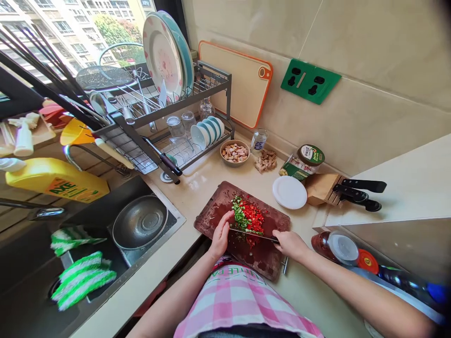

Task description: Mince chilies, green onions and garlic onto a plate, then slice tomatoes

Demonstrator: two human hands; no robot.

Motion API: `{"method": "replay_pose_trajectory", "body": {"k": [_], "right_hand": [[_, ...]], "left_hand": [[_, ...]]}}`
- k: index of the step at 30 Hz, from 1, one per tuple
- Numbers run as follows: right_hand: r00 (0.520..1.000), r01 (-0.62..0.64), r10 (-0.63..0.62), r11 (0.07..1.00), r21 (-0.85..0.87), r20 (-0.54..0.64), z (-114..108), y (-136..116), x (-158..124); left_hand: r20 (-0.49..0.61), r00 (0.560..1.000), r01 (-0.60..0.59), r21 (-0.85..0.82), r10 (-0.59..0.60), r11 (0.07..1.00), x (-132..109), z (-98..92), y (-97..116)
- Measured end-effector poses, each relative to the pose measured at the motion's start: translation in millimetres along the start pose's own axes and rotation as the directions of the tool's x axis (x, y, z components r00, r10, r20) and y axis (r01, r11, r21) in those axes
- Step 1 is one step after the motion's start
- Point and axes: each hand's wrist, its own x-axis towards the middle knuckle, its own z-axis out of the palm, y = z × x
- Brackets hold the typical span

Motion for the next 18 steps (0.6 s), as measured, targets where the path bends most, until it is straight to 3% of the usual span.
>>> {"method": "replay_pose_trajectory", "body": {"k": [4,8,10,15,18], "right_hand": [[0.995,0.087,-0.088,0.996,-0.015,-0.057,-29.6,5.5,3.4],[0.991,0.101,-0.103,0.994,-0.029,-0.09,-59.7,11.7,22.7],[0.993,0.084,-0.086,0.996,-0.031,-0.078,-58.3,13.9,34.0],[0.997,0.04,-0.041,0.999,-0.027,-0.058,-28.2,15.0,41.4],[0.997,0.053,-0.055,0.998,-0.031,-0.061,-29.5,15.0,37.2]], "left_hand": [[-0.063,0.996,0.061,-0.049,-0.064,0.997,11.9,-6.4,6.7],[-0.102,0.995,0.007,-0.067,-0.014,0.998,35.3,-13.2,12.2],[-0.101,0.995,-0.002,-0.048,-0.003,0.999,42.6,-12.4,8.9],[-0.017,0.999,-0.049,0.01,0.05,0.999,39.8,-6.0,-3.3],[0.007,1.0,-0.019,0.001,0.019,1.0,35.4,-9.0,-2.9]]}}
